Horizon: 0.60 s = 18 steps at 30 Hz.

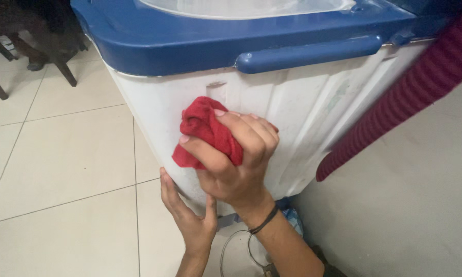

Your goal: The person wipes the exterior and top surfaces of a portable washing machine using a red cloth. They clean the sides, front, and control panel area, moving around the appliance to reach different sections.

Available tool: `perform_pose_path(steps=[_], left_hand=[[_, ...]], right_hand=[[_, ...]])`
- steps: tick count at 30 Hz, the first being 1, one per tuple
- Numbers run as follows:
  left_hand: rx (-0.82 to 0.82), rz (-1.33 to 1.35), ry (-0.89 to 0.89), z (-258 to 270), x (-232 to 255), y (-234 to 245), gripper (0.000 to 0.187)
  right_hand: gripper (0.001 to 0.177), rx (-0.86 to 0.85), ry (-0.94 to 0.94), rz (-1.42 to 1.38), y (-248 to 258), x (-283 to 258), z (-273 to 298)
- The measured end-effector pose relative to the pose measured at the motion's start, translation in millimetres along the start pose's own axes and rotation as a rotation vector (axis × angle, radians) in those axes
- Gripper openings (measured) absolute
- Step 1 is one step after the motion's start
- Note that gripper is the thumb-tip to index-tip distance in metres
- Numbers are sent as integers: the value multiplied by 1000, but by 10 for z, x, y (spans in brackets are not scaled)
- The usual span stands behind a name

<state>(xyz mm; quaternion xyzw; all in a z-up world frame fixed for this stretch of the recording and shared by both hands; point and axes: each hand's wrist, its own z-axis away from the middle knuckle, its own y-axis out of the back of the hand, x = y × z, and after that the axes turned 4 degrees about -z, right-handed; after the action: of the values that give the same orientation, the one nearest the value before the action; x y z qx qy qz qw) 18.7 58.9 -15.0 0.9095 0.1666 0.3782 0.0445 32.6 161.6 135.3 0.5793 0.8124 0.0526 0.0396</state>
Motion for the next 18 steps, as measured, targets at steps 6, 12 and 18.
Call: perform_pose_path(steps=[6,12,18], left_hand=[[-12,-47,33,9,19,-38,100],[-14,-31,43,5,55,1,98],[-22,-37,59,-1,85,-3,98]], right_hand=[[33,141,-40,132,404,896,-7],[28,418,-244,-71,718,1469,-271],[35,295,-204,-57,322,763,-54]])
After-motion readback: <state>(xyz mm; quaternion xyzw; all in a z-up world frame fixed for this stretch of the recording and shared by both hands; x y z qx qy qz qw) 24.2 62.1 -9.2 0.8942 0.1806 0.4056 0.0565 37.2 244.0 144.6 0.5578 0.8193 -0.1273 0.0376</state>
